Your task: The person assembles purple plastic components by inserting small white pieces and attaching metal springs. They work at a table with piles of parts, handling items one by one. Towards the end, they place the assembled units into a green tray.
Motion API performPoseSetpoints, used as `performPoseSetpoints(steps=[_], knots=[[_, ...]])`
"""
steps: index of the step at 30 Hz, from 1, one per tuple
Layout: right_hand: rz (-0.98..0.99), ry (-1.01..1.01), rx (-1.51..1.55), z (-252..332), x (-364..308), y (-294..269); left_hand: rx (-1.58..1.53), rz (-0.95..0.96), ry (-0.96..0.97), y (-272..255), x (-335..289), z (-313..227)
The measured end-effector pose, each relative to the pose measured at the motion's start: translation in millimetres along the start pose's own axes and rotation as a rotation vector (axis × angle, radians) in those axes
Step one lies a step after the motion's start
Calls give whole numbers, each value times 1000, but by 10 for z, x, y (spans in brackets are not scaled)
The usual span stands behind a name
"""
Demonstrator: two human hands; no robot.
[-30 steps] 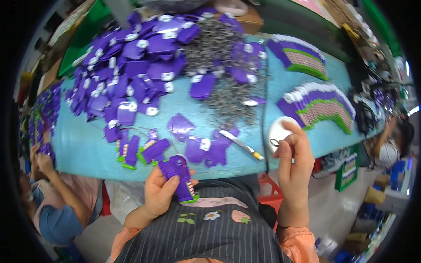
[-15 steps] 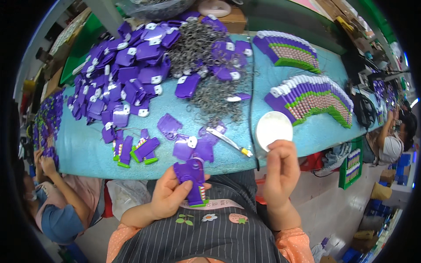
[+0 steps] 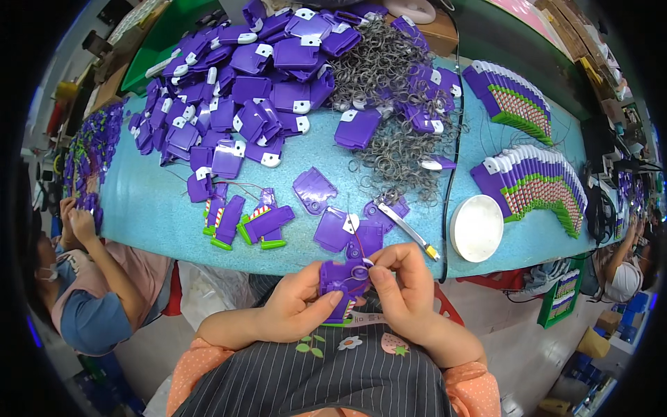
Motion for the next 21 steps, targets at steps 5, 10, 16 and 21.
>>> performPoseSetpoints(steps=[5, 10, 16, 21], knots=[[454, 208, -342, 346, 262, -220, 349, 208, -54, 3, 44, -90], [323, 479, 370, 85, 228, -157, -143, 286, -10, 75, -3, -119], [134, -187, -228, 79, 138, 152, 266, -487, 412, -66, -33, -2], [80, -253, -384, 65, 120, 243, 833, -632, 625, -12, -115, -183]])
Point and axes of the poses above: each hand's wrist, its own x-axis towards the middle knuckle, its own y-axis out of the palm, z = x × y, the point moved 4 cm from there along x, towards the middle knuckle, and after that the axes turned 5 degrees about -y, right-handed, at the moved point
